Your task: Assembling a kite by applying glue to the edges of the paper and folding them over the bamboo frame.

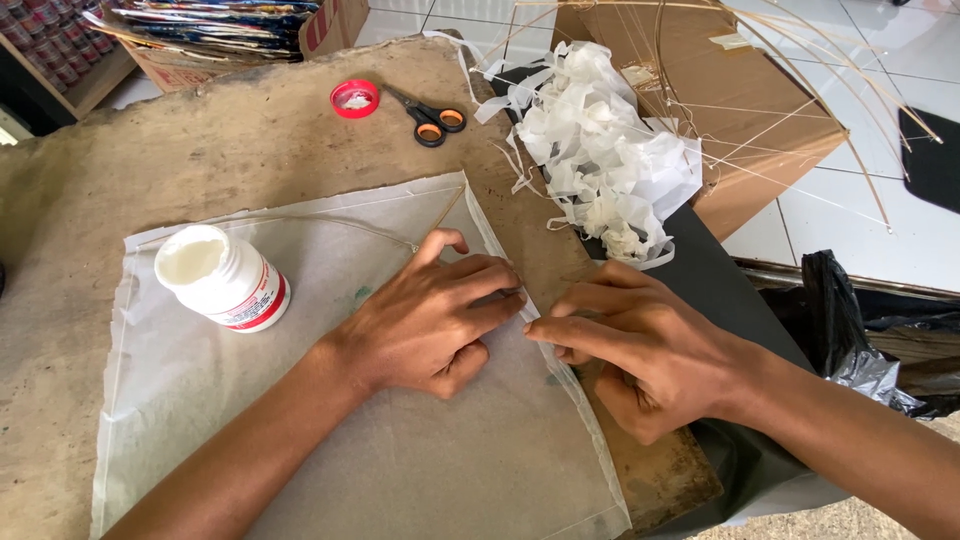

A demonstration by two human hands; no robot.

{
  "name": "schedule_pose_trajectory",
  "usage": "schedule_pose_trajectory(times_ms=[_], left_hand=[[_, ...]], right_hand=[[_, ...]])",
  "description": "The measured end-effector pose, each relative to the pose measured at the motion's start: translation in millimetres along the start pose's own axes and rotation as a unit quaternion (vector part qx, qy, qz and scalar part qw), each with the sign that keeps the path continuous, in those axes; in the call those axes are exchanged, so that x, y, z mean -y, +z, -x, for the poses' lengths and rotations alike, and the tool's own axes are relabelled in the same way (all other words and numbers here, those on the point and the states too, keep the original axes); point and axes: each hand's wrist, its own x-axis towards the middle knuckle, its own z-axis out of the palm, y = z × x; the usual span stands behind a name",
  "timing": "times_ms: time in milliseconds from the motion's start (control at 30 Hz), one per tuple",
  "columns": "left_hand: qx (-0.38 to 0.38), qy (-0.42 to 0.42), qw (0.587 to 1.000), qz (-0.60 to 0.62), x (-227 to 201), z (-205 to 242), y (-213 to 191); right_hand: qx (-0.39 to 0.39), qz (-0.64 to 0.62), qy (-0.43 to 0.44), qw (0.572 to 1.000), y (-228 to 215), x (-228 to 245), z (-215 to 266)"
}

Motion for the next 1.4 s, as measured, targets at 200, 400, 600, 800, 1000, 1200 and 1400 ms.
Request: schedule_pose_trajectory(times_ms=[200, 400, 600, 800, 1000, 1200, 1400], left_hand=[[-0.005, 0.002, 1.0, 0.0, -0.1, -0.3, -0.4], [-0.007, 0.002, 1.0, 0.008, -0.4, -0.6, -1.0], [0.001, -0.005, 1.0, 0.02, 0.5, 0.2, -0.8], [0.003, -0.002, 1.0, 0.015, 1.3, 0.9, -0.2], [-0.007, -0.01, 0.999, 0.03, -0.1, -0.1, -1.3], [-0.006, -0.028, 0.999, 0.023, 0.3, 2.3, 1.4], [-0.004, -0.071, 0.997, 0.023, -0.4, 1.8, -0.4]], right_hand=[[-0.004, 0.001, -0.016, 1.0, 1.8, 1.7, -0.7], [0.009, -0.051, 0.003, 0.999, -0.9, 3.3, -2.3], [0.027, -0.072, 0.007, 0.997, -2.4, 3.1, 0.9], [0.01, -0.063, -0.006, 0.998, -0.3, 3.2, 2.3], [-0.029, -0.007, 0.012, 0.999, 3.4, -3.9, 2.5], [-0.032, -0.009, 0.017, 0.999, 5.9, -1.8, 1.1], [0.007, -0.021, 0.081, 0.996, 3.8, -4.2, 0.6]])
